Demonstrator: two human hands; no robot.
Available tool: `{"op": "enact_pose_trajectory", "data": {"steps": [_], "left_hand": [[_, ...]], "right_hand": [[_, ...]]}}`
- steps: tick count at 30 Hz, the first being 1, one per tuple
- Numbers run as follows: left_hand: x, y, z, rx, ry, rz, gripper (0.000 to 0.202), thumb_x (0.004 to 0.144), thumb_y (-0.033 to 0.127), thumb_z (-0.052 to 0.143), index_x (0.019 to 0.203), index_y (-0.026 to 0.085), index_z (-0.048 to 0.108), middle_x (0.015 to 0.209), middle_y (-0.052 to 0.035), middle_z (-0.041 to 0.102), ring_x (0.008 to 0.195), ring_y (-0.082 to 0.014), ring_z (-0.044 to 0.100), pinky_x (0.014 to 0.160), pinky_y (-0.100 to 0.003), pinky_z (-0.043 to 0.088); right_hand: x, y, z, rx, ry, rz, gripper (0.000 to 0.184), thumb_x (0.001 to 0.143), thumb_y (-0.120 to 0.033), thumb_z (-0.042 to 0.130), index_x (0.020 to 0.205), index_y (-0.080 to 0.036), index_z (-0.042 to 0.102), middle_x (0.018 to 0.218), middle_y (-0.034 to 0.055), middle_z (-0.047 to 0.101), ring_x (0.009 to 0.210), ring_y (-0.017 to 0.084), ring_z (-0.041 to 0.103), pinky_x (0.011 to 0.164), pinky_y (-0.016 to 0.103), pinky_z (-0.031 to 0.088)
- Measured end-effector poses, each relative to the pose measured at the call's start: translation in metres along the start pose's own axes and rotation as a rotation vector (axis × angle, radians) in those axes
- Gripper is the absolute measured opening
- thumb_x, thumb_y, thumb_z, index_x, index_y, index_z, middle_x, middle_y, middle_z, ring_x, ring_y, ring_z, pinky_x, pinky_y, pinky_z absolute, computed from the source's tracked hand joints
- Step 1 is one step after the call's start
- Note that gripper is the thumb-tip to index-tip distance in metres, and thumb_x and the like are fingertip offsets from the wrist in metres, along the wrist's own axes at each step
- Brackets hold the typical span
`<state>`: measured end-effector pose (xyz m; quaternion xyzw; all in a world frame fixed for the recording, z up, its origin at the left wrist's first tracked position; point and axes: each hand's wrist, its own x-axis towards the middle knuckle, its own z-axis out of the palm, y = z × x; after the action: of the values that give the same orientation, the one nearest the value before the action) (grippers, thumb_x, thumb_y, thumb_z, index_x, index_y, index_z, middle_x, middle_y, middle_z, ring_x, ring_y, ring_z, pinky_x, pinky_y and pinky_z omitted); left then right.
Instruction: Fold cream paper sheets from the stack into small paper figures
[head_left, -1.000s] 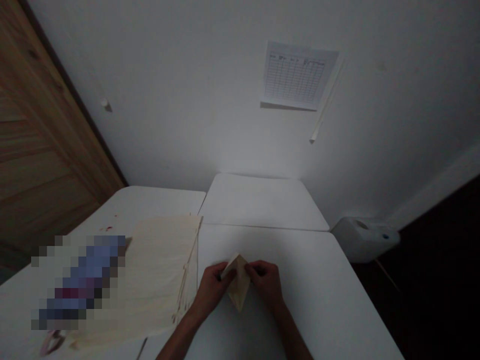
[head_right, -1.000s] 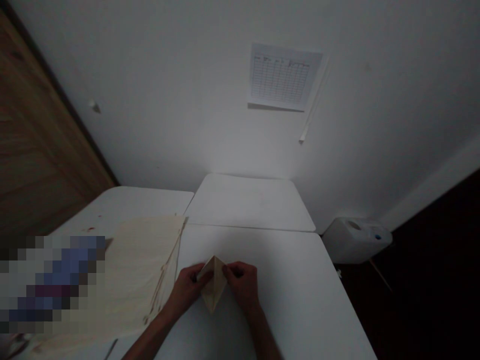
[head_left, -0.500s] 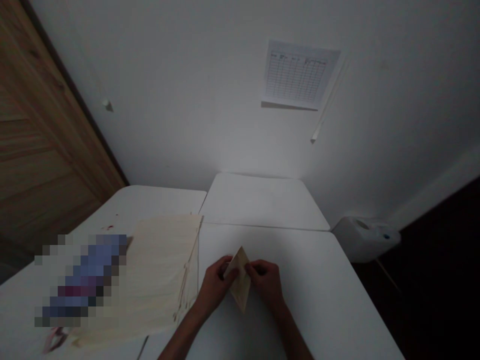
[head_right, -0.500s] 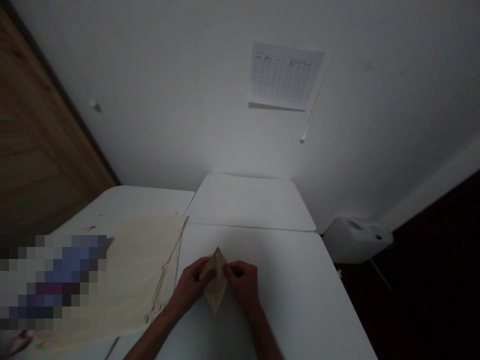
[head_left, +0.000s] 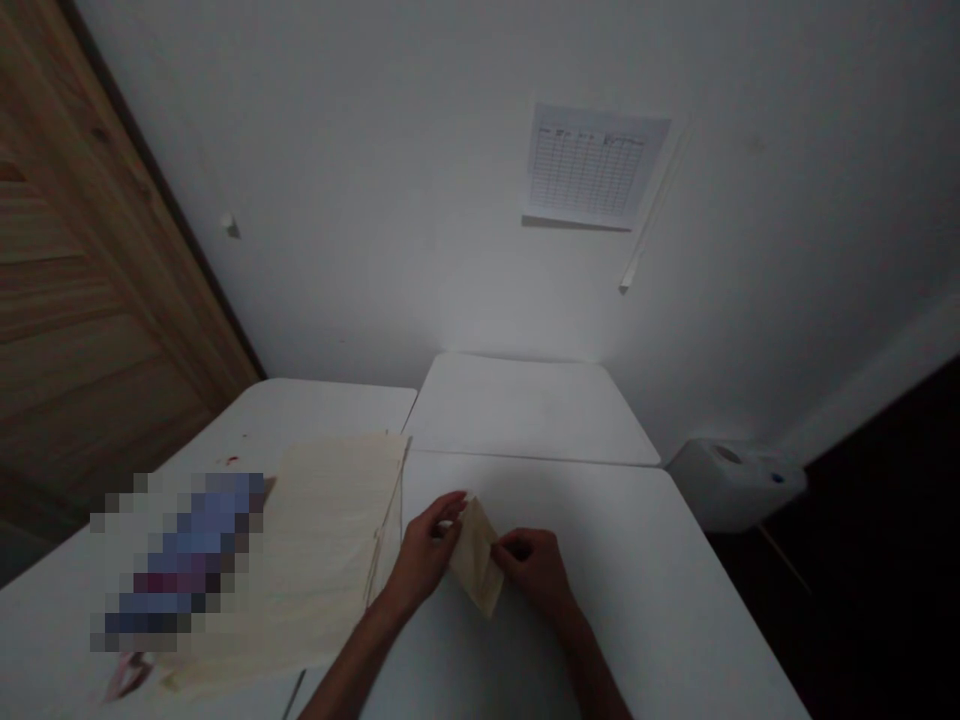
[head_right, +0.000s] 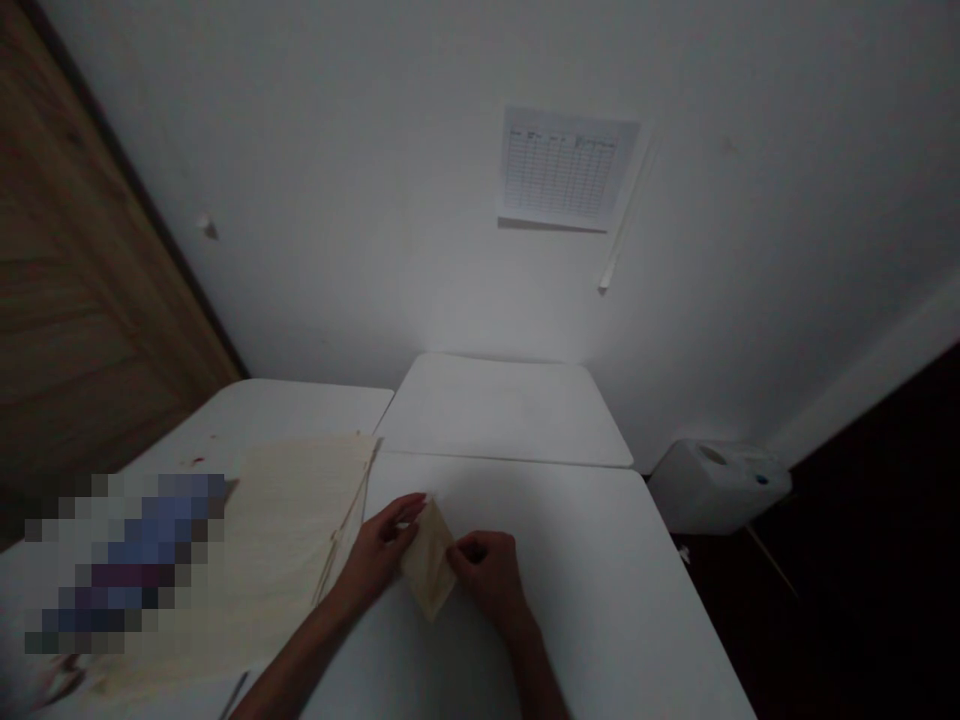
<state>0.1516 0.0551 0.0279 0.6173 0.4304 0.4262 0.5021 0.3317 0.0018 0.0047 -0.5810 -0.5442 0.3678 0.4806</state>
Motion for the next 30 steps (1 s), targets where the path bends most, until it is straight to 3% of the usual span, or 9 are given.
{"op": "enact_pose_trajectory", "data": {"steps": [7,13,17,23,30], "left_hand": [[0.004,-0.012,0.002,-0.065,-0.110,0.042,0.041,0.079,0.026,0.057,0.118,0.016,0.060,0.113,-0.0136,0.067,0.097,-0.0240,0.066,0.077,-0.034,0.053],[0.002,-0.003,0.003,0.066,-0.044,0.015,0.035,0.078,0.036,0.060,0.106,0.017,0.067,0.092,-0.0079,0.071,0.069,-0.0180,0.065,0.061,-0.027,0.051],[-0.001,-0.003,0.001,0.155,-0.058,0.017,0.032,0.080,0.043,0.059,0.093,0.016,0.071,0.077,-0.0049,0.070,0.062,-0.0168,0.062,0.056,-0.025,0.047],[-0.005,-0.007,-0.005,0.355,0.015,0.098,0.029,0.081,0.041,0.058,0.084,0.017,0.073,0.071,-0.0040,0.071,0.062,-0.0181,0.062,0.059,-0.026,0.048],[-0.008,0.000,-0.009,0.412,0.204,0.055,0.031,0.080,0.041,0.055,0.085,0.016,0.074,0.075,-0.0050,0.074,0.064,-0.0204,0.067,0.061,-0.028,0.051]], "right_hand": [[-0.005,-0.008,-0.006,-0.080,-0.069,-0.015,0.017,0.074,-0.026,0.063,0.067,-0.015,0.074,0.061,0.0039,0.070,0.054,0.017,0.063,0.050,0.022,0.045],[-0.006,-0.007,-0.008,-0.111,-0.078,-0.042,0.018,0.074,-0.027,0.063,0.065,-0.015,0.073,0.060,0.0027,0.069,0.054,0.016,0.062,0.049,0.021,0.043],[-0.004,-0.005,-0.006,-0.123,-0.094,-0.023,0.017,0.074,-0.027,0.063,0.067,-0.015,0.073,0.062,0.0034,0.070,0.055,0.015,0.063,0.051,0.021,0.043],[-0.003,-0.011,-0.007,-0.101,-0.091,0.002,0.017,0.076,-0.029,0.063,0.072,-0.015,0.074,0.066,0.0037,0.071,0.060,0.016,0.064,0.055,0.022,0.046],[-0.013,-0.026,-0.007,-0.073,0.060,0.024,0.031,0.086,-0.043,0.054,0.082,-0.017,0.071,0.071,0.0044,0.070,0.060,0.016,0.062,0.054,0.022,0.046]]}}
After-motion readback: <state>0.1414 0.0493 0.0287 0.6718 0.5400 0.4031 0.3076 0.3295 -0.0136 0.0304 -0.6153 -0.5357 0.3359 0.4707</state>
